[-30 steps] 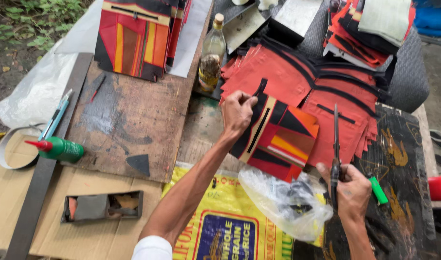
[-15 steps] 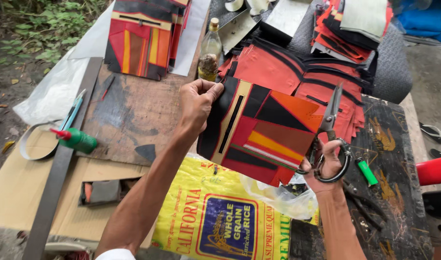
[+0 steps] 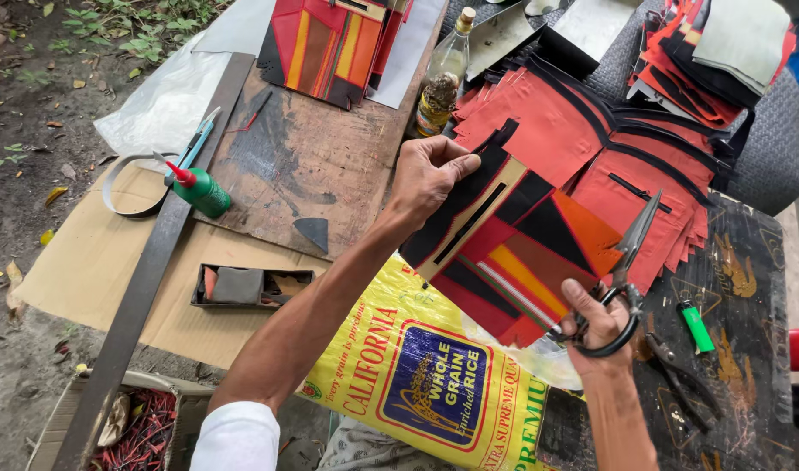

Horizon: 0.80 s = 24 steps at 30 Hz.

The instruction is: The person assembles zippered pouches at an outdoor work table. They align and fold the fabric pieces together, work the zipper along the edge, and use scissors to trim excess fabric from the pouch edges, handling the pieces one at a time and setting trimmed pouches with a stack of finished ones.

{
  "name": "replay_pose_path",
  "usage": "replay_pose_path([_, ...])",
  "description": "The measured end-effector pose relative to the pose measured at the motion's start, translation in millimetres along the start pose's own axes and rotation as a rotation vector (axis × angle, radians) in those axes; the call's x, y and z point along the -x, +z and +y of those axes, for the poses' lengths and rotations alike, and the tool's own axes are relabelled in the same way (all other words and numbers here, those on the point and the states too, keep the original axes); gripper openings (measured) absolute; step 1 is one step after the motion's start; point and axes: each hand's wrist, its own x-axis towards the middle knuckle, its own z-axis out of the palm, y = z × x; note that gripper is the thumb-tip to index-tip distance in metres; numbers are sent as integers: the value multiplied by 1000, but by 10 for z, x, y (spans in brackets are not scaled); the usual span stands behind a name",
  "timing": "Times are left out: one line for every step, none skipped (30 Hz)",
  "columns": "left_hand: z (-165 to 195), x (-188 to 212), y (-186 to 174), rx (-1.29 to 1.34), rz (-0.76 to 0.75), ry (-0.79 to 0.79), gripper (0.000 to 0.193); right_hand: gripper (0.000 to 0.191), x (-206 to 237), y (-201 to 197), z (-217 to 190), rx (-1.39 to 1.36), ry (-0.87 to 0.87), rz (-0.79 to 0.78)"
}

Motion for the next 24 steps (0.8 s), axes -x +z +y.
replay_pose_path([11, -14, -17, -2, 3, 4, 12, 25, 97, 36, 13, 5, -6, 16])
replay_pose_path([37, -45, -38, -8, -10, 5, 12, 28, 166, 93, 14, 5, -22, 29])
replay_pose_path([65, -50, -71, -13, -23, 5, 13, 29, 256, 148, 19, -14, 0, 18])
replay_pose_path([99, -45, -91, -19, -34, -2, 13, 31, 366, 189, 25, -30, 29, 8])
replay_pose_path([141, -47, -109, -54, -64, 16, 13, 31, 459, 241, 37, -37, 29, 7])
replay_pose_path([190, -46, -122, -91, -95, 36, 12, 32, 547, 295, 53, -46, 29, 4])
replay_pose_path([237, -30, -123, -128, -124, 51, 11, 32, 641, 341, 76, -54, 33, 3])
replay_pose_path([280, -8, -106, -142, -134, 64, 10, 31, 723, 376, 100, -60, 28, 18])
replay_pose_path([323, 13, -89, -157, -145, 79, 10, 30, 789, 413, 122, -67, 22, 33])
replay_pose_path([362, 34, -68, -172, -156, 94, 9, 29, 842, 440, 138, -75, 16, 48])
replay_pose_path([394, 64, -51, -212, -150, 115, 10, 28, 876, 464, 146, -78, -13, 23])
replay_pose_path([418, 99, -36, -252, -142, 135, 10, 27, 901, 487, 153, -80, -41, -2])
replay_pose_path([436, 128, -23, -291, -135, 152, 11, 26, 929, 503, 152, -81, -67, -27])
replay_pose_path([446, 153, -14, -284, -132, 154, 11, 25, 957, 509, 142, -72, -67, -23])
replay_pose_path([450, 174, -10, -278, -129, 155, 12, 24, 989, 513, 130, -62, -66, -20])
replay_pose_path([452, 177, -8, -271, -126, 159, 12, 24, 1008, 519, 114, -53, -67, -18])
replay_pose_path([447, 182, -10, -234, -124, 144, 11, 24, 1038, 525, 105, -32, -89, -17])
replay_pose_path([438, 179, -12, -197, -123, 130, 11, 25, 1071, 532, 104, -12, -111, -14])
replay_pose_path([426, 175, -15, -160, -122, 115, 10, 26, 1091, 536, 100, 9, -133, -12])
replay_pose_path([411, 173, -14, -146, -118, 105, 10, 25, 1106, 532, 96, 15, -131, -11])
replay_pose_path([398, 165, -15, -133, -116, 96, 10, 25, 1121, 530, 105, 19, -130, -10])
replay_pose_path([389, 155, -16, -120, -114, 87, 10, 24, 1133, 522, 117, 22, -130, -10])
replay_pose_path([384, 146, -17, -95, -127, 91, 9, 22, 1144, 505, 133, 33, -123, -19])
replay_pose_path([386, 137, -20, -69, -140, 94, 9, 21, 1156, 481, 151, 45, -116, -29])
